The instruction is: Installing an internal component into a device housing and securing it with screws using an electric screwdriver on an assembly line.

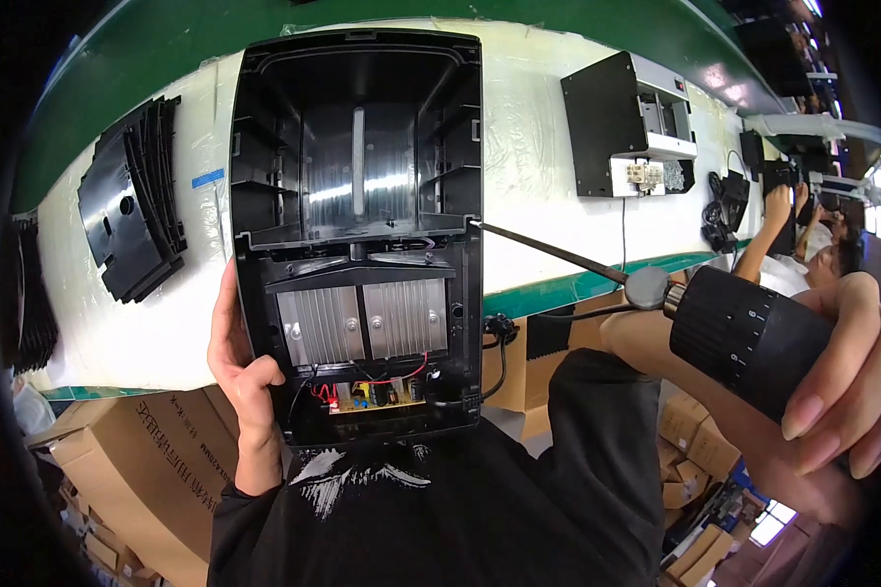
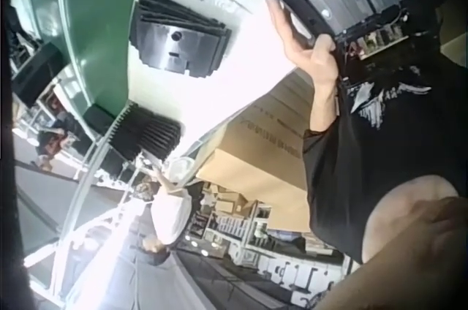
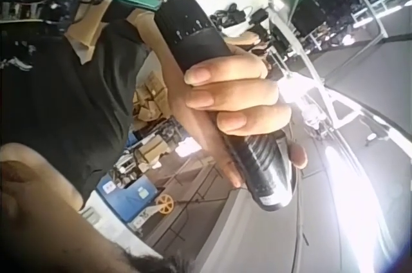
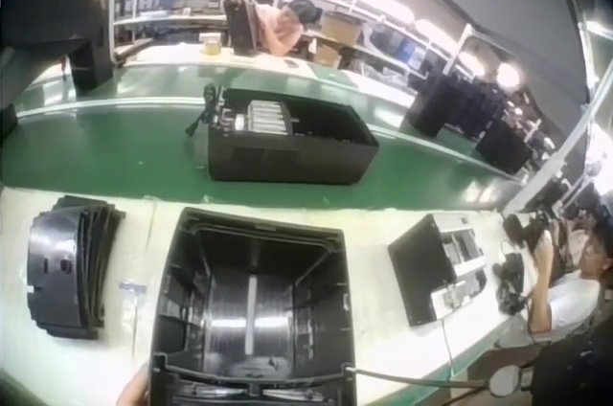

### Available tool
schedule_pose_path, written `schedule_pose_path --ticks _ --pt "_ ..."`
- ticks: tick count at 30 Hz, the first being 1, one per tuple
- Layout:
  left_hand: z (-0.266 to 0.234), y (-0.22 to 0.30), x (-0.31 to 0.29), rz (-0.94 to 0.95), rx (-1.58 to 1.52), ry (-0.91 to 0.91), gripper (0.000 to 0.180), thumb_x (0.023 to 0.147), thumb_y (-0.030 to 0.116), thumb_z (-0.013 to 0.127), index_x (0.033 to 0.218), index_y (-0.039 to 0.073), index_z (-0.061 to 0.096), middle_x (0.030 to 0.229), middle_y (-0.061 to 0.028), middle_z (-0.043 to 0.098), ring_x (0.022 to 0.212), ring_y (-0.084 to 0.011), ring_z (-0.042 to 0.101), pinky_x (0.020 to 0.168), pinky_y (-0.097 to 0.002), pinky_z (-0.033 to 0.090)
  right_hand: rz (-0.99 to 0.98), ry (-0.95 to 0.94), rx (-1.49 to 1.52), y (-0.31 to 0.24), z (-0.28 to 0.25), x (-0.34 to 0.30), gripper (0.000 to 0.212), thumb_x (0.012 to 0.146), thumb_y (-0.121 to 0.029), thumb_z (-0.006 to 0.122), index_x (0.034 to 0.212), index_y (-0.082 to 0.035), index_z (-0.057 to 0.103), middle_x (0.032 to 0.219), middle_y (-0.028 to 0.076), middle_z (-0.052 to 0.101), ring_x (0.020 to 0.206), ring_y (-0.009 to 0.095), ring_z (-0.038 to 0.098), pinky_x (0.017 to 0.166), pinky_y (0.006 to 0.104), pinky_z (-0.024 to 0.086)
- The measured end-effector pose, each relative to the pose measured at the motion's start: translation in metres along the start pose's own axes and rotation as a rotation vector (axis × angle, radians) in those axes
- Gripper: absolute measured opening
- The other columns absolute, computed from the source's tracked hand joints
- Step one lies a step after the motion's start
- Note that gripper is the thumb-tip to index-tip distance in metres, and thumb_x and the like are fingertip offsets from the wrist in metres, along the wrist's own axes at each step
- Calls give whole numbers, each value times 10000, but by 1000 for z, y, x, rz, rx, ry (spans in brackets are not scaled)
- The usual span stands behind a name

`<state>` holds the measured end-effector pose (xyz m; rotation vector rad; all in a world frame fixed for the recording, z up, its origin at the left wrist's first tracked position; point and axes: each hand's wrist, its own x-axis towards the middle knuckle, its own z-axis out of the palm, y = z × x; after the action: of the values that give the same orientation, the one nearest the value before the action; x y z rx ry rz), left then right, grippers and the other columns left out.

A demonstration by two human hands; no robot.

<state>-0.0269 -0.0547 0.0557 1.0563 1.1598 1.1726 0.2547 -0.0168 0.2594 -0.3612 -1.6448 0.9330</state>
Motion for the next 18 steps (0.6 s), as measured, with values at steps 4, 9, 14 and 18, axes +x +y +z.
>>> schedule_pose_path --ticks 4,9,14,18 --pt "0 -1 -1 6 -15 22 912 409 6 399 1314 -86 329 1312 -202 408 1230 -253 395 1045 -287 246 71 143 22 -5 4 -8 592 864 -539 431 955 45 444 679 133 487 529 262 520 431 373 484" --pt "-2 -3 -2 2 -10 10 927 400 8 398 1319 -82 324 1308 -202 410 1220 -247 407 1040 -284 255 -8 223 76 27 -4 -37 618 654 -633 615 761 -38 488 683 23 473 558 127 476 559 244 387" --pt "2 -1 -1 -11 -4 18 927 400 15 404 1319 -80 325 1312 -198 408 1227 -246 399 1042 -284 251 151 13 -256 54 9 -39 747 638 -753 549 756 -25 423 655 39 435 507 130 450 476 242 376" --pt "2 0 -2 -14 -8 30 924 402 18 408 1317 -84 326 1326 -195 394 1250 -248 370 1053 -290 227 177 127 -235 63 11 -46 775 642 -775 514 746 -13 418 663 47 427 495 132 445 461 255 378"
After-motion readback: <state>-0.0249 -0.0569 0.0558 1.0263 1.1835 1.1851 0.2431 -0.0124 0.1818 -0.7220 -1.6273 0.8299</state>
